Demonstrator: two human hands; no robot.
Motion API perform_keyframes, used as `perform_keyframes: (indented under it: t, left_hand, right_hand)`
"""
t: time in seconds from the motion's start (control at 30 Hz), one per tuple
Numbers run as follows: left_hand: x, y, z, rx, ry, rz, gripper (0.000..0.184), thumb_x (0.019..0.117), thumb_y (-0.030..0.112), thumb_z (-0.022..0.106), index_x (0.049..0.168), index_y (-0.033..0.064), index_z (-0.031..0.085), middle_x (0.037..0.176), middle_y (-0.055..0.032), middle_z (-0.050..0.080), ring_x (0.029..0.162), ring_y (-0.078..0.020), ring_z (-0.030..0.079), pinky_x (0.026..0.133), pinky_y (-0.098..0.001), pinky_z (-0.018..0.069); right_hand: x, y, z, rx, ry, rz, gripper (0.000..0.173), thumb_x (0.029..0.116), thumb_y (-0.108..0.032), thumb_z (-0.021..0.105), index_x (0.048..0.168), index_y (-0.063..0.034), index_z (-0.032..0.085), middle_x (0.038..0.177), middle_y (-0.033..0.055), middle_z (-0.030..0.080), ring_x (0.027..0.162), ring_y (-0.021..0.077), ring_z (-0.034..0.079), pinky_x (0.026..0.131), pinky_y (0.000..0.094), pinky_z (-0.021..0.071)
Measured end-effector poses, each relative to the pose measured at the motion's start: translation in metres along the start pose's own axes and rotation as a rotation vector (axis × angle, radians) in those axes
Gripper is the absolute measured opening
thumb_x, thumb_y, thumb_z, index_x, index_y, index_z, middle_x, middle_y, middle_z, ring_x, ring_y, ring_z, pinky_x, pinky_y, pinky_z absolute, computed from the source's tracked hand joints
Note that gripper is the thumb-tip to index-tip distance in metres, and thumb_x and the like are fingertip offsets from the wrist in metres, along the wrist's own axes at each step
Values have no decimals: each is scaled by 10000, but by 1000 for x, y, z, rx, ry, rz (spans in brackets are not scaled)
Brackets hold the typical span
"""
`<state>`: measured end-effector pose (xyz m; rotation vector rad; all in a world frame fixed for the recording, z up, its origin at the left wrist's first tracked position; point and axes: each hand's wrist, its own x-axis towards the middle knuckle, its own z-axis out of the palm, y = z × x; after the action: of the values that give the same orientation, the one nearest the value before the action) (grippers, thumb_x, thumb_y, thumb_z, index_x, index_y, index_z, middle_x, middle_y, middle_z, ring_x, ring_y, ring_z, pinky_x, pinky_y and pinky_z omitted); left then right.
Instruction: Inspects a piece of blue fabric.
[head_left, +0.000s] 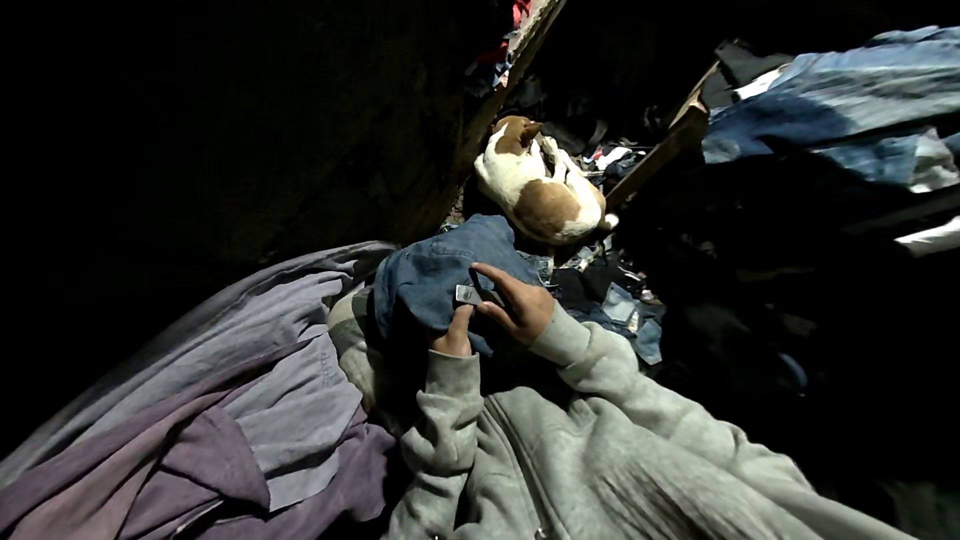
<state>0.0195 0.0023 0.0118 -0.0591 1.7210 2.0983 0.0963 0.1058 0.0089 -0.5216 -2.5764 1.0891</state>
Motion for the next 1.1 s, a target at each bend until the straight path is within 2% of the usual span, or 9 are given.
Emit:
perform_keyframes:
  t: [0.07, 0.17, 0.27, 0.33, 0.43, 0.6, 0.7, 0.93, 1.1]
  left_hand:
    - [-2, 2, -2, -24, 14, -14, 241, 824, -111, 593, 1055, -51, 558, 840, 10, 682, 811, -16, 675, 777, -211, 580]
    - [-5, 9, -10, -69, 64, 30, 211, 851, -68, 586, 1060, -38, 575, 846, 17, 709, 824, -17, 694, 790, -221, 593]
    - [-6, 19, -15, -85, 67, 69, 205, 840, -90, 566, 1021, 6, 581, 826, 56, 711, 820, 6, 694, 788, -204, 592]
    - [-7, 16, -12, -99, 52, 59, 216, 845, -97, 575, 1038, 0, 575, 838, 48, 710, 834, -1, 694, 796, -213, 593]
    - [-6, 6, -11, -126, 17, 69, 226, 821, -70, 606, 1037, -6, 592, 855, 36, 726, 848, -21, 705, 809, -234, 601]
    - [-12, 11, -9, -26, 63, 19, 233, 820, -125, 584, 1037, -44, 557, 849, 54, 673, 846, 26, 658, 799, -184, 563]
    - [-10, 3, -9, -93, 34, 85, 272, 744, -129, 610, 981, 2, 588, 814, 78, 709, 821, 27, 686, 773, -193, 587]
    - [-10, 7, -9, -113, -32, 70, 245, 763, -123, 581, 928, 54, 621, 787, 65, 729, 786, -3, 704, 761, -210, 602]
    - [-12, 5, -10, -160, -76, 76, 264, 770, -142, 549, 912, 73, 607, 777, 79, 725, 774, 5, 701, 753, -201, 599]
  right_hand:
    - [-2, 8, 1, -2, 28, 26, 550, 1026, -384, 559, 1459, -47, 529, 1001, 194, 733, 749, 340, 712, 662, 540, 578]
    - [-11, 32, -16, -13, 12, 281, 564, 1046, -371, 510, 1520, -71, 459, 992, 219, 727, 838, 402, 713, 776, 612, 559]
    - [-16, 43, -31, 6, 31, 360, 594, 1048, -364, 471, 1538, -35, 406, 908, 205, 693, 775, 374, 670, 748, 583, 536]
    - [-16, 35, -29, 53, 28, 302, 582, 1048, -350, 478, 1522, -18, 422, 885, 185, 688, 747, 327, 662, 735, 536, 549]
    - [-12, 15, -18, 138, 36, 107, 563, 1052, -392, 487, 1468, -13, 500, 800, 129, 657, 644, 234, 612, 625, 459, 545]
    - [-3, -18, -14, 34, -25, -50, 564, 1038, -417, 520, 1450, -33, 525, 975, 178, 732, 692, 296, 691, 616, 500, 571]
    - [1, -22, -11, -15, -15, -104, 549, 1026, -387, 557, 1433, -19, 533, 944, 178, 727, 653, 292, 677, 577, 480, 564]
    - [1, -13, -8, -4, 35, -139, 564, 1011, -394, 588, 1420, -8, 538, 840, 157, 703, 607, 271, 650, 553, 460, 555]
    - [-2, 1, -1, 83, 33, -148, 627, 1026, -462, 529, 1435, 13, 507, 778, 136, 668, 598, 251, 633, 551, 452, 553]
